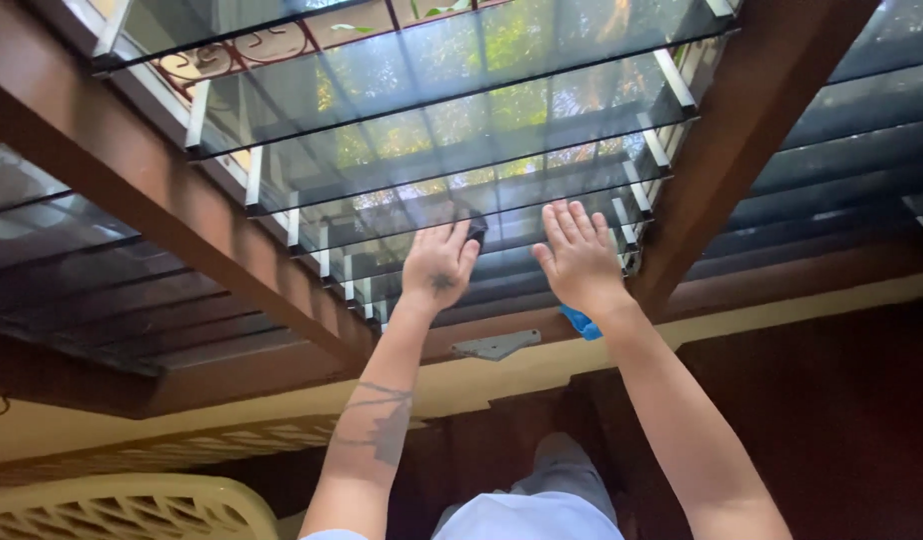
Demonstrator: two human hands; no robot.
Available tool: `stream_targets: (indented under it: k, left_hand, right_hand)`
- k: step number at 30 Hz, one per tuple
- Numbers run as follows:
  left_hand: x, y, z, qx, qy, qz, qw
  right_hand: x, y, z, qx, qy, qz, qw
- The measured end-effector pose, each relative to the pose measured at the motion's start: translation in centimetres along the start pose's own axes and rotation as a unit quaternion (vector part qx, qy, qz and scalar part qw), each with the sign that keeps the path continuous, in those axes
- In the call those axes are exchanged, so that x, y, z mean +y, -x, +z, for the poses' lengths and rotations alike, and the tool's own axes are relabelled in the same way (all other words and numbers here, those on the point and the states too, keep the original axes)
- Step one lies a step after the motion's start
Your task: The person wipes a glass window pane with a dark cloth, moving the cloth back and forth across the surface. The person uses both hands to hold and maneuver the cloth while cleaning the glass.
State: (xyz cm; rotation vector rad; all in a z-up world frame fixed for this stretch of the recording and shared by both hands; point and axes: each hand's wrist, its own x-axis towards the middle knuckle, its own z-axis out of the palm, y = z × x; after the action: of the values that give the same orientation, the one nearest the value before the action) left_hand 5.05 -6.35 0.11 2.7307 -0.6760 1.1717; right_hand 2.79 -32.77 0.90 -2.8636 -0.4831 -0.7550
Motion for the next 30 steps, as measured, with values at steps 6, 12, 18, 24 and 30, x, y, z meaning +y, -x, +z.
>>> stream_targets:
  k: [6,12,18,24,30]
  left_hand:
    - [1.9,-3.1,1.2,0.071,-0.025,-0.035,0.997]
    - [7.1,-4.4,7.0,0.004,-0.021,-0.016,1.000]
    - [7.1,-2.4,0.9,-0.111,0.040,0.038,0.992]
    - [5.0,-2.2,2.3,-0.162,0.039,-0.007,0.986]
    - [9.5,-7.4,5.1,-0.016,0.022,0.006,1.000]
  right_hand:
    - [4.6,2.0,-0.3,-0.021,0.001,0.042,0.999]
    - [3.7,1.8,-1.0,-0.072,-0.035,0.072,0.994]
    - [5.1,2.2,0.7,-0.046,-0.002,0.039,0.998]
    - [5.1,2.3,1.7,0.005,0.022,0.027,0.999]
    - [4.8,2.1,1.5,-0.024,0.003,0.045,0.999]
